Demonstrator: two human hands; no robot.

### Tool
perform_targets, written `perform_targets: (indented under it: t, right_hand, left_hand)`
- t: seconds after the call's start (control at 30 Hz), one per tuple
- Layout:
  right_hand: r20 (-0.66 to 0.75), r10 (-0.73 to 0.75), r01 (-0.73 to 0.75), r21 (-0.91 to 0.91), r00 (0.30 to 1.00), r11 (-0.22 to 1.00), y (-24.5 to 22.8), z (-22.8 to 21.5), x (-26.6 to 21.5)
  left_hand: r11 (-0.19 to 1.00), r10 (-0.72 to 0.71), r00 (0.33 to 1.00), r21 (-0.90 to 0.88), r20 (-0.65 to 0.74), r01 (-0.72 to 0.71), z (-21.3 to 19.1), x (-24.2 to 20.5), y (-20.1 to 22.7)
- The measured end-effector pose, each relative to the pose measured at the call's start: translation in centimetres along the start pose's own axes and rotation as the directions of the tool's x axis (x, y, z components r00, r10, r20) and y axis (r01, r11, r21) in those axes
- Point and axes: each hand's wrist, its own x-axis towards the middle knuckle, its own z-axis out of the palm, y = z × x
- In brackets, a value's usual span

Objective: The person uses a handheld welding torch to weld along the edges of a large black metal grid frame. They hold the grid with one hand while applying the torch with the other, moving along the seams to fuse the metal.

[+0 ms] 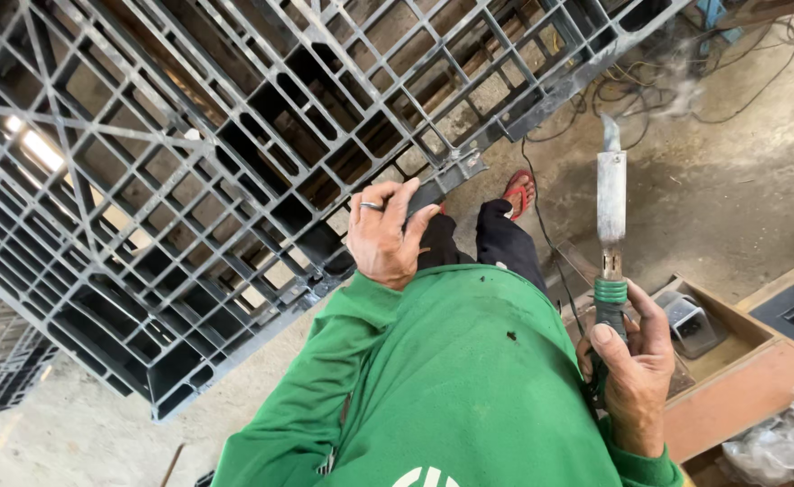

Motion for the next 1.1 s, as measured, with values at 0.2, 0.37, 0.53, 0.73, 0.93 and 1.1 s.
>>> perform_targets:
  t: [0.2,0.37,0.53,0.73,0.93,1.1]
  right_hand:
    - [0.063,0.053,-0.048,-0.071,0.997,0.996,-0.6,-0.9,0.4]
    - [0.134,0.100,-0.090,-0.074,0.986,0.993,-0.8,-2.3,1.7]
    - [0.163,0.048,-0.035,-0.083,0.985,0.996,-1.4,-3.8,3.2]
    - [0.173,0.030,-0.017,-0.075,0.985,0.997,-2.5,-4.6,4.1]
    - [0.161,0.062,-0.047,-0.093,0.985,0.995,-2.7,-4.6,4.2]
    - [0.171,0.070,-0.052,-0.105,0.983,0.993,-2.5,-4.6,4.4]
  left_hand:
    - [0.993,-0.108,0.994,0.051,-0.009,0.108,3.2,-0.2,1.7]
    - [0.988,-0.134,0.987,0.066,-0.085,0.140,5.2,-0.7,2.3]
    - [0.985,-0.150,0.982,0.068,-0.114,0.158,6.0,-1.1,2.1]
    - [0.984,-0.137,0.983,0.099,-0.124,0.150,6.5,-1.0,1.9]
    - [0.983,-0.122,0.983,0.119,-0.137,0.138,7.0,-1.4,1.7]
    - [0.984,-0.094,0.984,0.136,-0.152,0.115,7.4,-1.5,1.4]
